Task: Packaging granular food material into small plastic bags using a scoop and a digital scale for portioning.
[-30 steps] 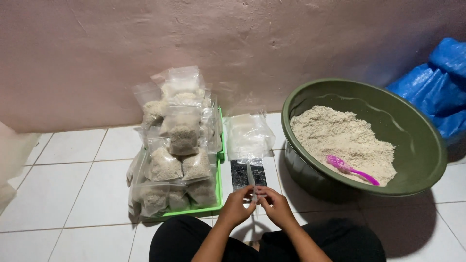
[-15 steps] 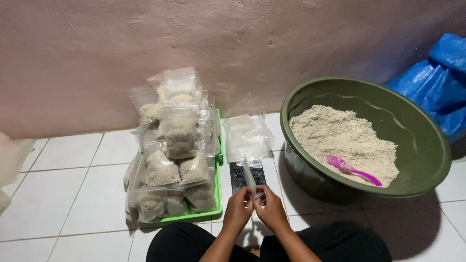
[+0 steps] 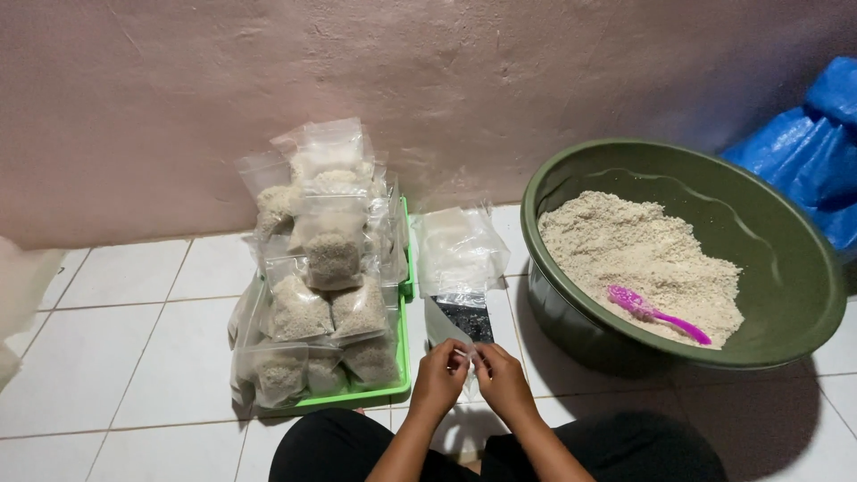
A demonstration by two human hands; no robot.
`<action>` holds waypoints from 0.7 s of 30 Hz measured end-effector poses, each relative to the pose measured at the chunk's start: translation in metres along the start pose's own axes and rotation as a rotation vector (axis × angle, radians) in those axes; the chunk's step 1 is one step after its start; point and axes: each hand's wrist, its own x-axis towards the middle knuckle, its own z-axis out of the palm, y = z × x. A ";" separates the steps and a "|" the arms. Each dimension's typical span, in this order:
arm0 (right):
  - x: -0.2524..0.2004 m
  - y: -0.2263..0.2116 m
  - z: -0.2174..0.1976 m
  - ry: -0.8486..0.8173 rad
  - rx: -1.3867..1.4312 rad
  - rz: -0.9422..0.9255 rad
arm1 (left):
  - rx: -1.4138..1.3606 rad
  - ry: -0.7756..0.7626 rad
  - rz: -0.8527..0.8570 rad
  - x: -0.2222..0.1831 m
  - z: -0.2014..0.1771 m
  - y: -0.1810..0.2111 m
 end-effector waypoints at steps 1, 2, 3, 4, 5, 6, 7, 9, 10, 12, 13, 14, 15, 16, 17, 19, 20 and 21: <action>0.000 0.001 0.000 0.000 0.000 0.001 | 0.000 -0.001 0.000 0.001 0.000 -0.002; 0.000 0.002 0.001 0.022 -0.026 -0.002 | 0.003 0.008 0.005 0.002 0.000 -0.005; 0.000 0.003 0.001 0.043 -0.052 -0.003 | 0.006 0.016 0.009 0.002 0.000 -0.007; -0.002 0.002 0.002 0.042 -0.053 -0.001 | 0.005 0.015 0.008 0.000 0.002 -0.007; -0.003 0.002 0.003 0.022 -0.066 0.001 | 0.067 0.022 0.062 -0.002 0.004 -0.006; -0.004 0.001 0.005 0.002 -0.080 0.004 | 0.129 0.029 0.115 -0.003 0.005 -0.005; -0.003 0.004 0.006 0.002 -0.080 0.002 | 0.129 0.031 0.116 -0.005 0.002 0.003; -0.002 0.010 0.008 -0.060 -0.098 0.071 | 0.119 -0.007 0.056 -0.008 -0.003 0.019; -0.002 0.009 0.009 -0.060 -0.097 0.071 | 0.120 -0.007 0.056 -0.007 -0.001 0.015; -0.003 0.007 0.011 -0.020 -0.023 0.057 | 0.172 -0.032 0.048 -0.006 0.005 0.007; -0.004 0.005 0.010 -0.019 -0.024 0.057 | 0.172 -0.031 0.048 -0.007 0.006 0.005; -0.005 0.003 0.009 -0.018 -0.031 0.058 | 0.138 -0.021 0.070 -0.007 0.008 0.003; -0.006 0.000 0.009 -0.017 -0.037 0.057 | 0.105 -0.009 0.092 -0.007 0.009 0.001; -0.006 0.000 0.010 -0.017 -0.037 0.054 | 0.105 -0.006 0.093 -0.006 0.009 0.001; -0.007 0.001 0.010 0.001 -0.098 0.015 | 0.124 0.000 0.087 -0.005 0.009 0.001; -0.008 0.004 0.012 0.017 -0.159 -0.024 | 0.142 0.007 0.080 -0.004 0.010 0.000; -0.008 0.006 0.014 0.036 -0.232 -0.019 | 0.161 0.038 0.053 -0.004 0.010 -0.001; -0.007 0.008 0.015 0.056 -0.304 -0.014 | 0.180 0.069 0.027 -0.004 0.011 -0.002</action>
